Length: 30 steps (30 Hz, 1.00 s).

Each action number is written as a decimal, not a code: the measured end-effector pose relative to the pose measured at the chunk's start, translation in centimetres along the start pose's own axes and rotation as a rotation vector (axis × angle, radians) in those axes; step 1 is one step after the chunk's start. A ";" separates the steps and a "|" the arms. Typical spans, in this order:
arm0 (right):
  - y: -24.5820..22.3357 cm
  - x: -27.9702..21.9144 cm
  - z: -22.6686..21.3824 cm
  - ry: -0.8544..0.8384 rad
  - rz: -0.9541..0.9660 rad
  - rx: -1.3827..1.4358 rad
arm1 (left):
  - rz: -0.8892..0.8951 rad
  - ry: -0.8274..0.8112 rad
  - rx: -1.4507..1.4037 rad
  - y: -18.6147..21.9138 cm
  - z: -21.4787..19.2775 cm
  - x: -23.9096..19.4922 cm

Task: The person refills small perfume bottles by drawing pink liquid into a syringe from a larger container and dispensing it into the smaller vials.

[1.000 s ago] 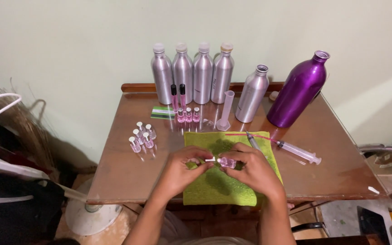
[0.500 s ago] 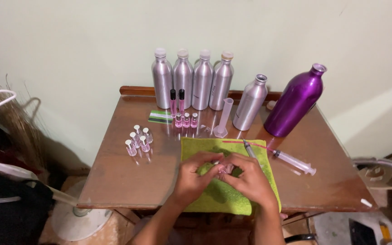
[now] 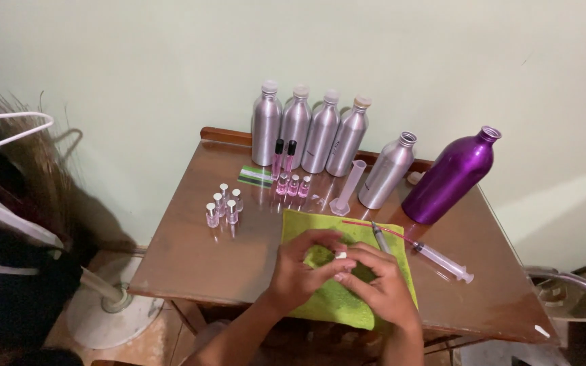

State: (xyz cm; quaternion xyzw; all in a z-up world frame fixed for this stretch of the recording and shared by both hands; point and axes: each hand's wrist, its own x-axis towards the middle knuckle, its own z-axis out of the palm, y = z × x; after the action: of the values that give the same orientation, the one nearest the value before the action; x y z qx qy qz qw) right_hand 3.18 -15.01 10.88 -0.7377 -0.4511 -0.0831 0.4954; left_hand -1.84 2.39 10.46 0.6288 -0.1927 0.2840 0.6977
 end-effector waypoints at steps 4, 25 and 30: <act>2.9 -1.8 0.1 -0.032 0.014 0.361 | -0.001 -0.079 -0.041 1.8 -0.6 -0.2; 3.7 -1.7 -3.9 -0.051 0.166 0.116 | -0.183 -0.092 0.744 1.3 -7.3 9.3; 3.0 -2.6 -5.3 -0.056 0.146 0.059 | -0.378 -0.223 1.046 -5.1 -9.8 11.5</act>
State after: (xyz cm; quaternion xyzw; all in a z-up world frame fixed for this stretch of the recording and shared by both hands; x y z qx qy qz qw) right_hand 5.67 -21.07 10.05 -0.7558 -0.4121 -0.0130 0.5087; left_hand 9.33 13.57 12.46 0.9405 0.0171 0.1434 0.3075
